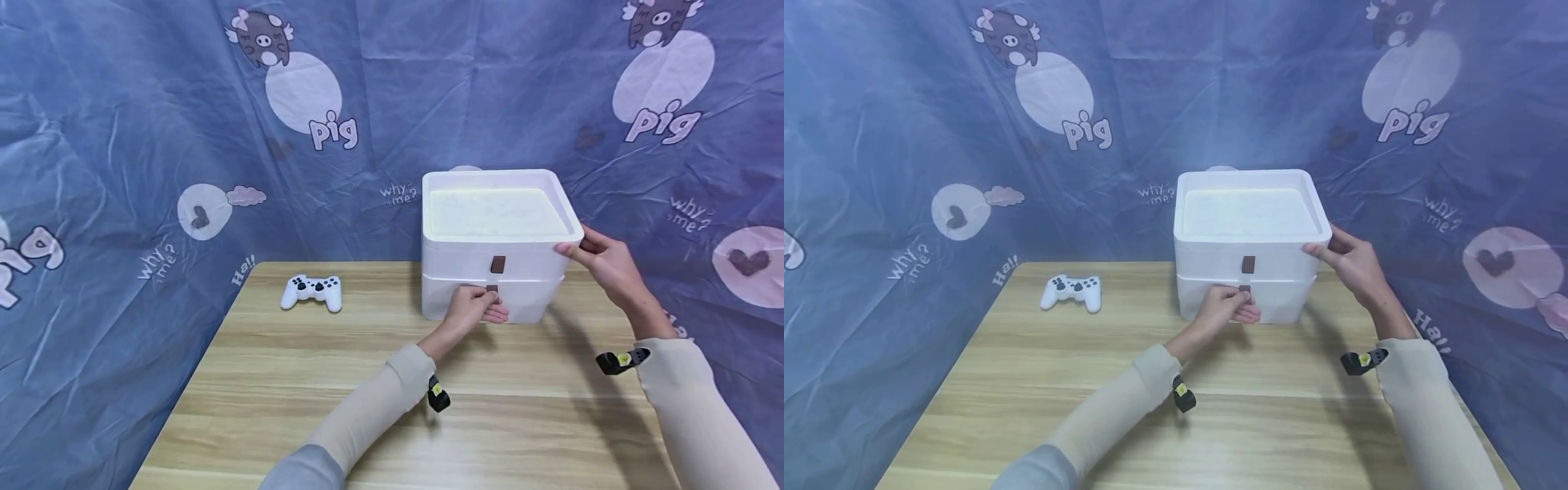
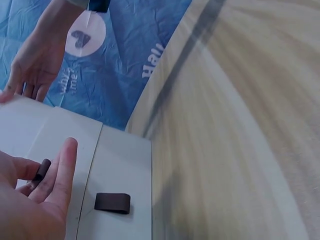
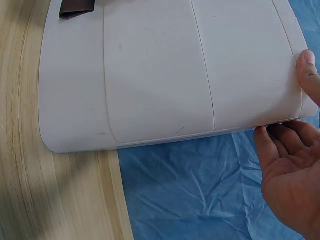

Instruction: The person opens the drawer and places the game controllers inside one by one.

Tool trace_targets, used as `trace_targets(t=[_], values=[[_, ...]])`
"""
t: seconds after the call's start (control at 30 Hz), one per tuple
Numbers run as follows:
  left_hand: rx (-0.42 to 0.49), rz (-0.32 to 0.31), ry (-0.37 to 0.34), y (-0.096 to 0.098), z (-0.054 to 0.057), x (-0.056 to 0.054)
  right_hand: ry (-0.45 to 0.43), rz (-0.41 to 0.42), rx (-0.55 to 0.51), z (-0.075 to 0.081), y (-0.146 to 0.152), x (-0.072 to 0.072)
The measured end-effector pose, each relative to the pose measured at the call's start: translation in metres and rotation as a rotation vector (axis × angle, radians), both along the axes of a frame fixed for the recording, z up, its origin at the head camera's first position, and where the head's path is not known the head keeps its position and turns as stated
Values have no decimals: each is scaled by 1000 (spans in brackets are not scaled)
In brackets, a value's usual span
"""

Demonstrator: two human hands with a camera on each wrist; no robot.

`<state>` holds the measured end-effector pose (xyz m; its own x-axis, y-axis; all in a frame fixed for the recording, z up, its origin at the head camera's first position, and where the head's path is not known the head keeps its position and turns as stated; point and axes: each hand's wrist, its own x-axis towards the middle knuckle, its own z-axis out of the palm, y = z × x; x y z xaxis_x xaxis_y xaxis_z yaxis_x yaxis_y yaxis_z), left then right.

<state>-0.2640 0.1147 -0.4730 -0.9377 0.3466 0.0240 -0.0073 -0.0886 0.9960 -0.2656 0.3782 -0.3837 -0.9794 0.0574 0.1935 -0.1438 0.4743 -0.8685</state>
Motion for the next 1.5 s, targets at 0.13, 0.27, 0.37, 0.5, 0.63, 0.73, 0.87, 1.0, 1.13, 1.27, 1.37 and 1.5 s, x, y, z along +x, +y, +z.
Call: trace_targets(t=[0.13,0.27,0.37,0.5,0.63,0.73,0.87,1.0,1.13,1.27,1.37,1.5], values=[[-5,2,-37,0,1,-4,-6,-1,8,1,-1,1],[2,-11,-52,0,1,-6,1,-2,13,2,-1,1],[-3,-16,-53,0,0,-6,-3,1,11,1,0,1],[-25,-30,-60,-2,-1,-5,-17,0,20,-1,1,2],[-43,-45,-62,-5,-3,-3,-14,-7,30,-1,1,4],[-67,-64,-57,-9,-5,-1,-8,-11,30,1,1,5],[-133,-103,-21,-17,-11,0,-1,-21,22,4,2,6],[-228,-79,-5,-24,-22,1,-3,-22,28,5,4,6],[-318,-33,-87,-27,-32,3,-11,-21,34,3,3,5],[-315,-74,-162,-26,-41,4,-10,-22,40,2,3,4],[-231,-103,-192,-22,-48,4,1,-16,34,1,2,4],[-111,-87,-230,-17,-55,4,9,-6,22,-1,1,2]])
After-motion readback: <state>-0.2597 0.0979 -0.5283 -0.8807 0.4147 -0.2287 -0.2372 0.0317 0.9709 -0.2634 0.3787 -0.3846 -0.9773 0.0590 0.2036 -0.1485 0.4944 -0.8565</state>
